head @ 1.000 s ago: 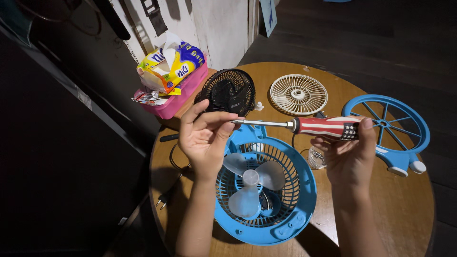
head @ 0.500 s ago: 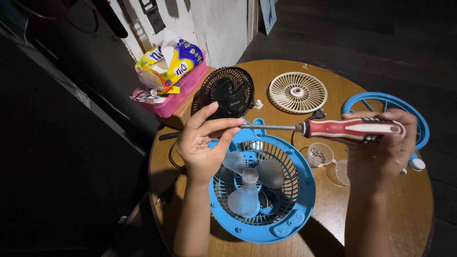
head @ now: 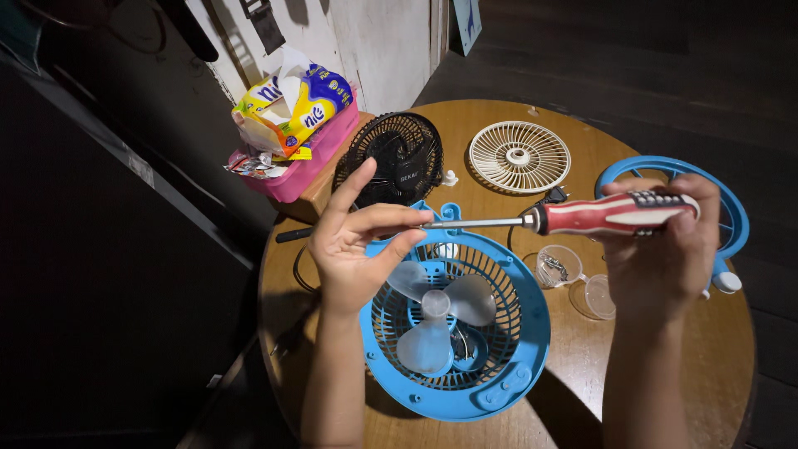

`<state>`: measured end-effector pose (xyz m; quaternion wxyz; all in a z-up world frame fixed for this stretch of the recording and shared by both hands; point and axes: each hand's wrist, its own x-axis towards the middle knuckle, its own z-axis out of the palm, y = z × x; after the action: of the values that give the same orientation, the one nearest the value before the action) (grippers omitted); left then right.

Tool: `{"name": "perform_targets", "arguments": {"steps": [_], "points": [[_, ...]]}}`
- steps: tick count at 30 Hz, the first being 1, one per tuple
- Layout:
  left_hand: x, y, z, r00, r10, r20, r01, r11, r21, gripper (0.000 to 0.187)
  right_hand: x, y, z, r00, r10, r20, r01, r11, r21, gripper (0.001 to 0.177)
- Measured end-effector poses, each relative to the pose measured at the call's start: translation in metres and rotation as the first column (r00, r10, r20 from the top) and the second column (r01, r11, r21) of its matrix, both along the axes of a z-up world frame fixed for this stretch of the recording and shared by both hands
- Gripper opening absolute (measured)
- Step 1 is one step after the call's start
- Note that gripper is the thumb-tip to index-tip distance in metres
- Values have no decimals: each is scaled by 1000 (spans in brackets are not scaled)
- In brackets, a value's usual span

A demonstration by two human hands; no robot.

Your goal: The person uses a screwdriver to fasten screws into the blue fan housing, then rotates the fan blades by hand to check movement. The person continues to tighten screws and reposition the fan parts on the table.

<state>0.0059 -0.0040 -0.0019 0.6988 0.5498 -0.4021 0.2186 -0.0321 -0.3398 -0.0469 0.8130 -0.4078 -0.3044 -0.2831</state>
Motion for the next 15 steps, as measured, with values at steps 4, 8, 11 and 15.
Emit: {"name": "perform_targets", "arguments": {"steps": [4,8,11,15], "points": [[0,-5,-2,995,-80,-63,78,996,-37,85,2,7,4,996,92,-13,-91,995,33,21],[-1,-6,4,993,-83,-88,81,996,-25,87,2,11,8,996,85,-22,-85,996,13,22],[-2,-1,13,997,29,-66,-19,990,139,97,4,6,9,999,39,-10,-38,999,2,22],[0,9,21,977,212,-23,-190,916,354,97,-7,-14,11,981,-191,-26,187,977,-100,21]]}}
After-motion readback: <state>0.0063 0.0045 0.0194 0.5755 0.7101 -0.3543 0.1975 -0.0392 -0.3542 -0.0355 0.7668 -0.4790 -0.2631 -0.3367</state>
